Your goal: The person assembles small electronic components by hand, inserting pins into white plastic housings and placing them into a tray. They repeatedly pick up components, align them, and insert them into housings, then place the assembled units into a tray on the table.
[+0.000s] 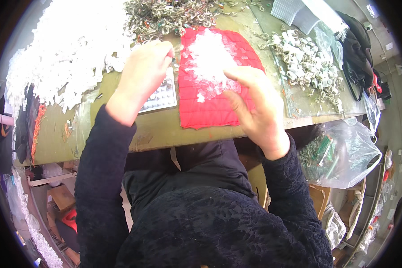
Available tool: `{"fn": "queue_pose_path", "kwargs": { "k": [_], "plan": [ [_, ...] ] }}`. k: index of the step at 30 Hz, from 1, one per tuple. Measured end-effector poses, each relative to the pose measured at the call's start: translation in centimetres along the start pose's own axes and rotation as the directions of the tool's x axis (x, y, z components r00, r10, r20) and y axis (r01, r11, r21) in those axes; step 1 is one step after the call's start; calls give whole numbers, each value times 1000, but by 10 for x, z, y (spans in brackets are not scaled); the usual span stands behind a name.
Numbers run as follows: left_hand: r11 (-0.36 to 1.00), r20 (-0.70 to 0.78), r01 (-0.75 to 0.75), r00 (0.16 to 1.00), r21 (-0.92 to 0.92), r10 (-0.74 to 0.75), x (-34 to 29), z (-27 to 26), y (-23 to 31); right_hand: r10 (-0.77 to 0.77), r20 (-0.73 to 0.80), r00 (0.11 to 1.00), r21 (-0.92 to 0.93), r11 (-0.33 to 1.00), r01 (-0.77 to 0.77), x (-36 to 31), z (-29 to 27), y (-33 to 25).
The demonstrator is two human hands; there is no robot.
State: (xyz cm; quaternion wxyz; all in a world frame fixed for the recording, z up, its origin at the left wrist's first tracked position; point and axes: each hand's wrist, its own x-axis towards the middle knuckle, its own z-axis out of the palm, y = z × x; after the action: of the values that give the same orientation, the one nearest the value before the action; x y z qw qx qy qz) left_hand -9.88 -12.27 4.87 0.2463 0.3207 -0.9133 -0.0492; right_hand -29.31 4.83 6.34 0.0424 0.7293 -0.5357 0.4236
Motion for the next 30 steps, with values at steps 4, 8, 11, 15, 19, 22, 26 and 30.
{"fn": "queue_pose_path", "kwargs": {
  "k": [4, 8, 11, 15, 19, 22, 26, 30],
  "plan": [
    [942, -112, -239, 970, -236, 218, -41, -40, 38, -207, 40, 978, 172, 965, 197, 15, 15, -14],
    [875, -231, -387, 916, -292, 328, -77, -48, 52, -167, 231, 958, 249, 962, 108, 17, 36, -28],
    [874, -283, -403, 901, -272, 328, -97, -45, 50, -74, 293, 953, 347, 937, -34, 9, 43, -38],
    [886, -388, -395, 877, -244, 284, -119, -35, 47, 90, 333, 939, 382, 897, -221, -1, 42, -50],
    [820, -350, -229, 936, -524, 38, -133, -27, 51, 35, 320, 947, 357, 921, -155, -3, 41, -58],
    [428, -20, 137, 939, -893, -342, -144, -33, 63, -73, 242, 968, 291, 957, -1, -5, 44, -64],
    [-14, 325, 367, 805, -930, -496, -149, -46, 73, -168, 251, 953, 260, 960, 100, -8, 49, -72],
    [79, 407, 504, 772, -860, -489, -149, -53, 68, -303, 216, 928, 270, 932, 242, -6, 56, -71]
  ]
}}
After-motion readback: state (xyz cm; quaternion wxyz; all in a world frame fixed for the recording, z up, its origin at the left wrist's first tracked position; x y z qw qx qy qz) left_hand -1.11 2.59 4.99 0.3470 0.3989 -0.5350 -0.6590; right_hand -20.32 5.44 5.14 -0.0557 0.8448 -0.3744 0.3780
